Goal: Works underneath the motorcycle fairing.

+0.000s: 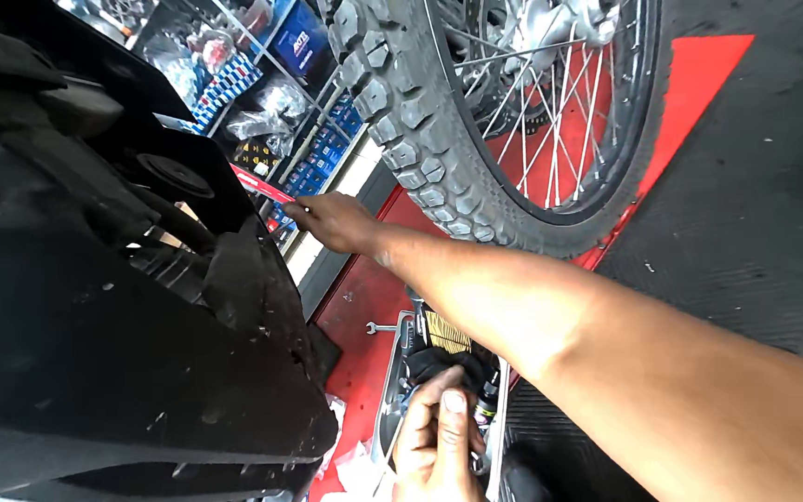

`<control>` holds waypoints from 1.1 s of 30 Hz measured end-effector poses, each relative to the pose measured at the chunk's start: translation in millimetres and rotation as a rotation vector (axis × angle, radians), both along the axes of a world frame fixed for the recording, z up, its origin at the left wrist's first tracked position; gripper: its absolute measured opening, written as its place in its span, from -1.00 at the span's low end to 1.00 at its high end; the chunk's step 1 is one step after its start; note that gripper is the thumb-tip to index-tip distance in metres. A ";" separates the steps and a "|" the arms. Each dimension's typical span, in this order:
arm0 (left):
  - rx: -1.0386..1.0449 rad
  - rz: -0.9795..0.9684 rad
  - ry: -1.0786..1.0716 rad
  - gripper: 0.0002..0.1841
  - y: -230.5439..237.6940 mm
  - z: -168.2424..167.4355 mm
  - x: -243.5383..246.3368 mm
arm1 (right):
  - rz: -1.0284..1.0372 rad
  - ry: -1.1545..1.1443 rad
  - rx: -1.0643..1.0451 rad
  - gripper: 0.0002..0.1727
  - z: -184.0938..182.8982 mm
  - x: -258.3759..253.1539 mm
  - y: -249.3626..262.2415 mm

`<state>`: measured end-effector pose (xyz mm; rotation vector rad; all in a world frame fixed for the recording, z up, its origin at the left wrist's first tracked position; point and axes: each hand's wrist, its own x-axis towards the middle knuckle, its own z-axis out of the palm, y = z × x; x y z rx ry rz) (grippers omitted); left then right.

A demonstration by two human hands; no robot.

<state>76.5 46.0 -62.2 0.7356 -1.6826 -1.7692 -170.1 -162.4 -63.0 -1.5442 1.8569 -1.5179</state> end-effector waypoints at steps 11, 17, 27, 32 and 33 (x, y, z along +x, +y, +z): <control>0.014 0.011 0.032 -0.69 -9.2 -1.4 15.5 | 0.114 -0.995 -0.349 -0.55 -7.4 16.4 -4.2; 0.011 0.007 0.012 -0.70 -9.6 -0.7 21.1 | -0.097 -0.043 -0.038 -0.71 1.7 12.8 5.8; 0.003 -0.055 0.005 -0.71 -11.0 0.1 21.7 | -0.002 0.053 -0.047 -0.69 14.6 18.3 -3.2; -0.004 -0.059 0.000 -0.71 -10.3 -0.6 23.0 | 0.026 0.133 -0.151 -0.73 14.0 28.1 -2.6; -0.002 -0.059 0.000 -0.72 -10.0 -0.6 23.3 | 0.029 0.142 -0.150 -0.73 14.2 28.5 -3.3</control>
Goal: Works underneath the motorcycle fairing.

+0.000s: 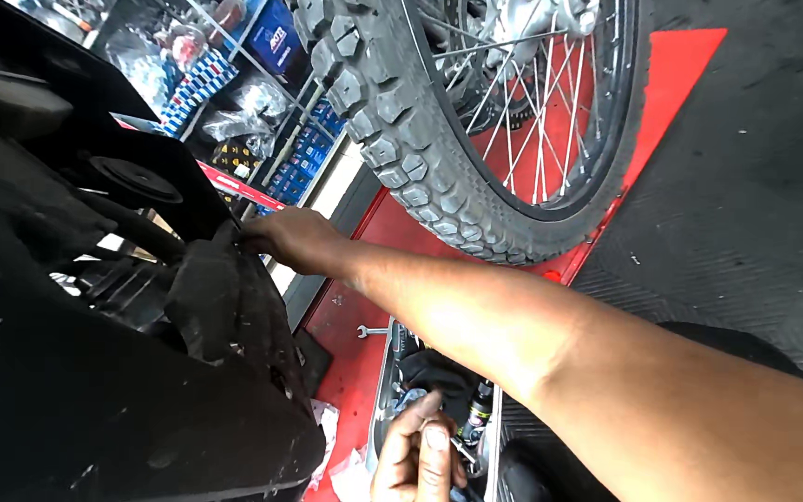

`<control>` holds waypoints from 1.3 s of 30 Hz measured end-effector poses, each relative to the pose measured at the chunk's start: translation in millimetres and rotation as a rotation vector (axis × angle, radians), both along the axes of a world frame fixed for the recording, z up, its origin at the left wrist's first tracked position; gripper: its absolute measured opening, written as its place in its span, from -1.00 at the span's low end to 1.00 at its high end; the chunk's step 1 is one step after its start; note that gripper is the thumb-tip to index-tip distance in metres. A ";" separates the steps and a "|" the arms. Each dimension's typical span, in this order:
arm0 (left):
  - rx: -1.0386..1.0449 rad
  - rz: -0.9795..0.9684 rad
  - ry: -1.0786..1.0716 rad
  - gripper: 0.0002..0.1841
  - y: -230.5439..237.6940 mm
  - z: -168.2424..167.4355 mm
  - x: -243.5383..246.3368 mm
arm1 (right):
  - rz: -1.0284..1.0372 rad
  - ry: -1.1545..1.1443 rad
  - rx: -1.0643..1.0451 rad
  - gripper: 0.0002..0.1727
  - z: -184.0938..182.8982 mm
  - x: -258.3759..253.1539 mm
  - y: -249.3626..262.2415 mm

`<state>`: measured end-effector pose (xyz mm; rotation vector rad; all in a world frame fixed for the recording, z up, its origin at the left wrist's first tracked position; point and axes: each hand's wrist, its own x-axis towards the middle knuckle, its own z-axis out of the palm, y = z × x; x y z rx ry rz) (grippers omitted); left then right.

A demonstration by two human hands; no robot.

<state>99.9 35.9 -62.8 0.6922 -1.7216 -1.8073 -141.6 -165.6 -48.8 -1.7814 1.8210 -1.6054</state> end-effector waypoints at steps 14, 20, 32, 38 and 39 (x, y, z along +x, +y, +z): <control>-0.001 0.001 -0.002 -0.73 5.5 6.4 -5.2 | 0.352 -0.410 0.139 -0.72 12.1 -26.3 -15.2; -0.004 -0.010 -0.003 -0.72 7.7 6.0 -12.0 | 0.199 -0.776 0.287 -0.48 7.7 -5.1 -10.2; -0.008 -0.032 0.015 -0.72 11.2 7.9 -9.3 | 0.109 -0.173 0.119 -0.10 -32.0 37.3 37.2; 0.005 -0.030 0.009 -0.71 13.5 8.9 -11.3 | -0.127 0.435 -0.276 -0.67 -56.7 18.8 22.0; 0.001 -0.026 0.008 -0.72 13.0 8.9 -10.8 | -0.152 0.489 -0.342 -0.69 -58.7 15.5 19.3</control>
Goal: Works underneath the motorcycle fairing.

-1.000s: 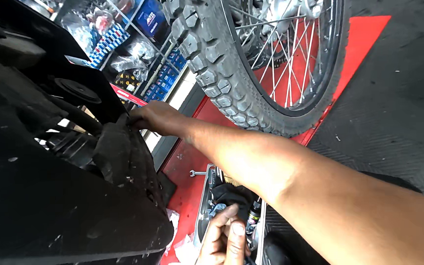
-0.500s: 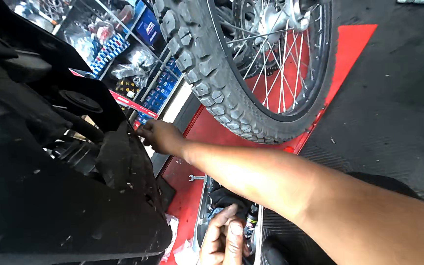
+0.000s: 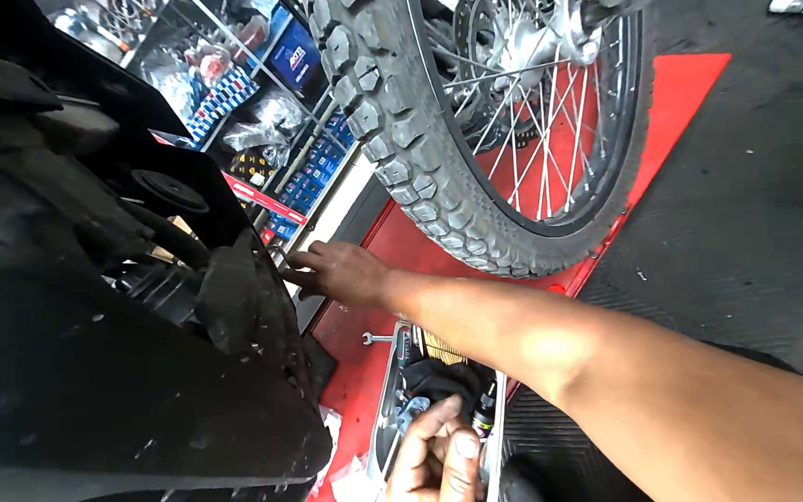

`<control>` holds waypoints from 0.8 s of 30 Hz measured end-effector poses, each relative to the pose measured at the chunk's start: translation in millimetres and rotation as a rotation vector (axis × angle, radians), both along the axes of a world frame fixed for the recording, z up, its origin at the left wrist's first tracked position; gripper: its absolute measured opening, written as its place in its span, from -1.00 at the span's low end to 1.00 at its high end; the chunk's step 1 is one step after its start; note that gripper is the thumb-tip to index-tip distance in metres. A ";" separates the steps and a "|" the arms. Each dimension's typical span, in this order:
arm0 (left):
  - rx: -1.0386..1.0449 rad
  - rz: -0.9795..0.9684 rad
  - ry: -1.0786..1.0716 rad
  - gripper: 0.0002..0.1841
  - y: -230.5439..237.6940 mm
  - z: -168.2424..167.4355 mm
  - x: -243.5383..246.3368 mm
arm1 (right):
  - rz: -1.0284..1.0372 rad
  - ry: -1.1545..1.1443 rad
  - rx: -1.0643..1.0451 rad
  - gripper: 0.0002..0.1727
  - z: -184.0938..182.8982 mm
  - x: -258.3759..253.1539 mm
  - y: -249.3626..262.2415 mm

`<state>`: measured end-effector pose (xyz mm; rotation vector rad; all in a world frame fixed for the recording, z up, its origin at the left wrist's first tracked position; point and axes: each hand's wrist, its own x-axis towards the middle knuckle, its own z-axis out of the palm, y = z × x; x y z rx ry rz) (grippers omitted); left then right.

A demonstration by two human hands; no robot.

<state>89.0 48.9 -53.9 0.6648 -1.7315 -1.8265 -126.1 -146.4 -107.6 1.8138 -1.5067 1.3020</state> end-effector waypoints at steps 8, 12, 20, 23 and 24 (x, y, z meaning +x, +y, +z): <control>0.006 0.033 0.002 -0.73 -3.3 0.7 3.6 | 0.085 0.141 -0.108 -0.68 -0.2 -11.6 -6.8; 0.014 0.047 -0.002 -0.74 -5.9 1.0 2.4 | 0.084 -0.157 -0.144 -0.74 31.9 -9.0 -9.0; 0.038 0.031 0.006 -0.74 -7.3 -9.3 1.1 | 0.269 -1.102 0.321 -0.52 98.9 -47.7 -56.3; 0.050 0.052 0.029 -0.74 -7.4 -10.0 4.7 | 0.333 -1.344 0.463 -0.61 84.9 -39.1 -77.3; 0.050 0.056 0.035 -0.74 -7.1 -9.8 5.7 | 0.370 -1.395 0.524 -0.60 79.8 -37.6 -82.1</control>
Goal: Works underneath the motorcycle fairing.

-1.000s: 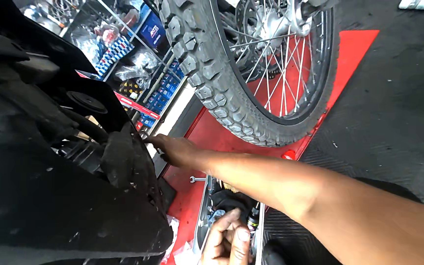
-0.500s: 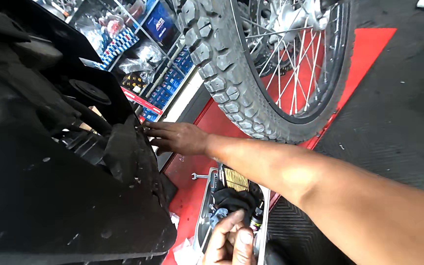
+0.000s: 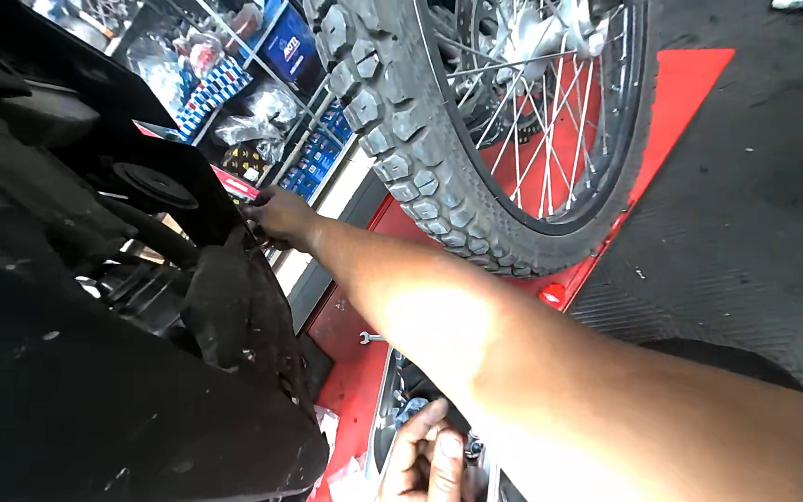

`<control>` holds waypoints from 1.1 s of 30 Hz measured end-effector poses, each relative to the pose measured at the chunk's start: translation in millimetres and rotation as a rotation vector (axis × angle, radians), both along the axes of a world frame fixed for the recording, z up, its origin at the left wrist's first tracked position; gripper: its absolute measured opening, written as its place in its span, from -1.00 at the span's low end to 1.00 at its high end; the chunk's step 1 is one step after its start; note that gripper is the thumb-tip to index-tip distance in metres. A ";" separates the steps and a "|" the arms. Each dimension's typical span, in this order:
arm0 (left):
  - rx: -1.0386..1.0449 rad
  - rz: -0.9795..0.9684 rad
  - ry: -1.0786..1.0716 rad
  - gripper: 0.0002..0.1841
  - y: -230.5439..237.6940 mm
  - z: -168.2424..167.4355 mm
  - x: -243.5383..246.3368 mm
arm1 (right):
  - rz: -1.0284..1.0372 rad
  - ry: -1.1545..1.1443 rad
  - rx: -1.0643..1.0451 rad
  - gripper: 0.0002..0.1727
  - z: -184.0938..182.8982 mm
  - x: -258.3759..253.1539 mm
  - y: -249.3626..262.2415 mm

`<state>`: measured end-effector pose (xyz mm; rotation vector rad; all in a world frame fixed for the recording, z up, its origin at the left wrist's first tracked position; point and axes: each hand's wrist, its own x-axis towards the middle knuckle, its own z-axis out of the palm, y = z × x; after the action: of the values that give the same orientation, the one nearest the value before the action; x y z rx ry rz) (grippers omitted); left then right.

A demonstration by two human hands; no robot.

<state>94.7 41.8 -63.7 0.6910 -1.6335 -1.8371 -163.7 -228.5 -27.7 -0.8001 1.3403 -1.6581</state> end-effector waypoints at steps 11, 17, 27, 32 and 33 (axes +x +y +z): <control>-0.018 -0.082 -0.037 -0.72 9.7 1.5 -7.2 | -0.037 0.598 -0.188 -0.51 -40.9 7.4 37.4; -0.006 -0.069 -0.029 -0.72 20.5 -0.3 -15.3 | -0.039 0.832 -0.218 -0.48 -44.6 6.1 42.8; -0.068 0.015 0.012 -0.74 18.2 17.1 -6.8 | -0.053 0.597 -0.036 -0.57 -48.8 43.4 70.3; -0.057 0.022 0.038 -0.74 12.1 24.1 -5.0 | 0.049 0.417 0.034 -0.19 -24.9 53.1 97.5; -0.053 0.022 0.045 -0.75 10.7 24.1 -4.5 | 0.086 0.424 -0.024 -0.05 -26.7 53.4 101.2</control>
<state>90.2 52.5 -39.6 0.6381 -1.6334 -1.7745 -110.3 -127.3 -54.4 -1.2569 1.5464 -1.4892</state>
